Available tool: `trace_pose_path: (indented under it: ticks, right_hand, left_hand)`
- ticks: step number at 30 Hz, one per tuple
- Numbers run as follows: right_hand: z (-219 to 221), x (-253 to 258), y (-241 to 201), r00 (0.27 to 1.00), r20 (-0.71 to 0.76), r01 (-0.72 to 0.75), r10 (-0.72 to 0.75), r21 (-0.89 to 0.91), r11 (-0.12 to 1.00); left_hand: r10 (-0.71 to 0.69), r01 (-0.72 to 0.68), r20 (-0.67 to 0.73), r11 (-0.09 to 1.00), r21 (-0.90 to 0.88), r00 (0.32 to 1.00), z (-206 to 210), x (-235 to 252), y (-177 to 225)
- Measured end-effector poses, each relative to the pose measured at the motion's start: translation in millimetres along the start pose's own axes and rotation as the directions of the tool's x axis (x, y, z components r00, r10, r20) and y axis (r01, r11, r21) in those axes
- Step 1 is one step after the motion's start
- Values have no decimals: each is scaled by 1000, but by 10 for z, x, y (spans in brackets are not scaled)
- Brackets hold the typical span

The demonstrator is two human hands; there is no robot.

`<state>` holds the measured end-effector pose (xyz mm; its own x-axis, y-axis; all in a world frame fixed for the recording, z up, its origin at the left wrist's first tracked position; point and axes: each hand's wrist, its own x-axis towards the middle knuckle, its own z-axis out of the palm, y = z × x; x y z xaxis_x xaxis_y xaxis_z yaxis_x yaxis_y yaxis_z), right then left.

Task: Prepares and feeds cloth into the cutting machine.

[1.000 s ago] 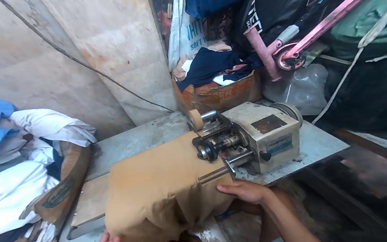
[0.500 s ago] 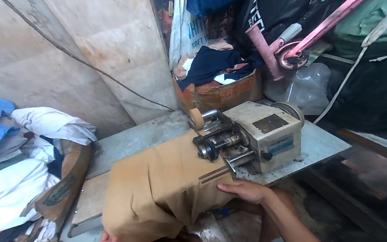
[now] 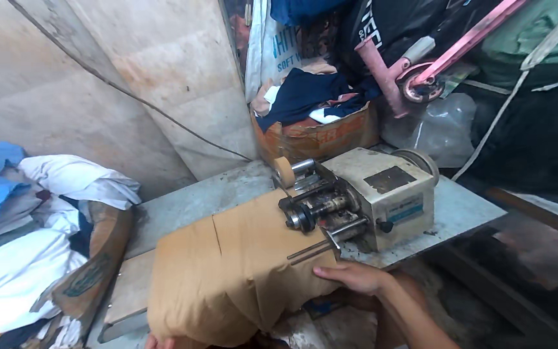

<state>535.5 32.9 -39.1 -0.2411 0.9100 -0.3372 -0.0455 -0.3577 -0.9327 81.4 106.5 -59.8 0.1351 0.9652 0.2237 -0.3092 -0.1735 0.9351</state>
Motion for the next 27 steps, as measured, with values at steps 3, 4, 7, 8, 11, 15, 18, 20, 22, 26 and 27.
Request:
trace_pose_path:
  ticks: [3, 4, 7, 8, 11, 15, 18, 20, 22, 26, 27]
  right_hand:
    - [20, -13, -21, 1000, -9, -10, 10, 2, 1000]
    - [27, -12, -29, 1000, -17, -15, 14, -2, 1000]
    - [9, 4, -28, 999, -29, -23, 23, -13, 1000]
    - [11, 0, -27, 999, -27, -24, 24, -11, 1000]
    - [49, -20, -65, 999, -29, -33, 33, -1, 999]
    - [38, -15, -64, 997, -52, -53, 51, -42, 998]
    - [36, -13, -29, 999, -32, -39, 38, -53, 998]
    - [39, -14, -46, 998, -40, -49, 47, -60, 997]
    - [38, -23, -49, 997, -50, -69, 66, -69, 995]
    - [37, -8, -31, 998, -31, -60, 58, -50, 997]
    - [36, -10, -42, 998, -30, -57, 55, -55, 997]
  left_hand:
    - [-45, 57, -94, 990, 131, 995, 147, -12, 58]
    - [-74, 84, -68, 982, 169, 995, 192, -22, 92]
    - [42, -39, 84, 999, -33, 996, 16, 12, -18]
    - [87, -82, 72, 994, -70, 994, -21, 33, -58]
    - [11, -7, -78, 999, 52, 997, 175, 10, -27]
    - [42, -39, 30, 995, -87, 999, 141, 1, -65]
    - [51, -54, -44, 995, -84, 998, 89, 57, -84]
    - [-36, 39, -52, 998, 57, 998, 196, 45, -4]
    - [-16, 15, 37, 1000, 23, 999, 150, 34, 6]
    - [-3, 0, -81, 999, -48, 997, 94, 101, -77]
    - [-48, 50, -96, 999, 16, 994, 151, 98, -47]
